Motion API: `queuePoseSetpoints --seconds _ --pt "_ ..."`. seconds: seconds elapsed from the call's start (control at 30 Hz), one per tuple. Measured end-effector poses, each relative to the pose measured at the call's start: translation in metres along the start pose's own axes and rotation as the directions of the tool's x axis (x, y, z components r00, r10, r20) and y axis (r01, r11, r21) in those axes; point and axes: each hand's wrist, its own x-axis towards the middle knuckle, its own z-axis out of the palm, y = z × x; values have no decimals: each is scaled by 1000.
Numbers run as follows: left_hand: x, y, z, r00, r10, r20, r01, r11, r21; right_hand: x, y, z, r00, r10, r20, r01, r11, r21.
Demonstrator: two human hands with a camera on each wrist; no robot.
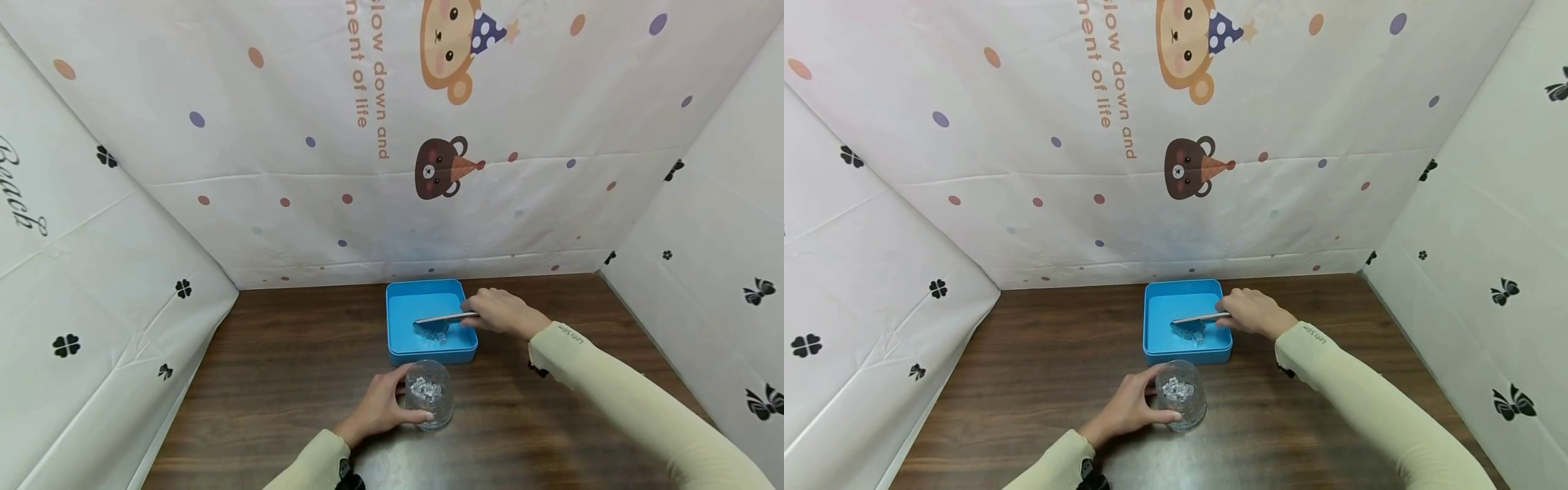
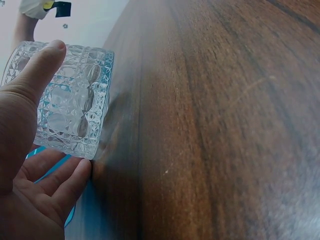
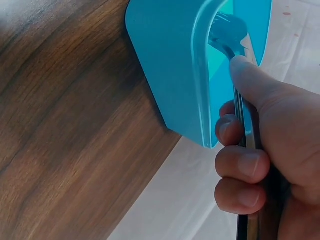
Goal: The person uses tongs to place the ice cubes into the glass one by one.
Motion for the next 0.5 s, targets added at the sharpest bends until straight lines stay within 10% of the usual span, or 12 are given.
queuePoseSetpoints --seconds 0.5 --pt "0 1 -1 1000 -8 7 8 1000 13 0 -1 1 1000 26 10 -26 999 35"
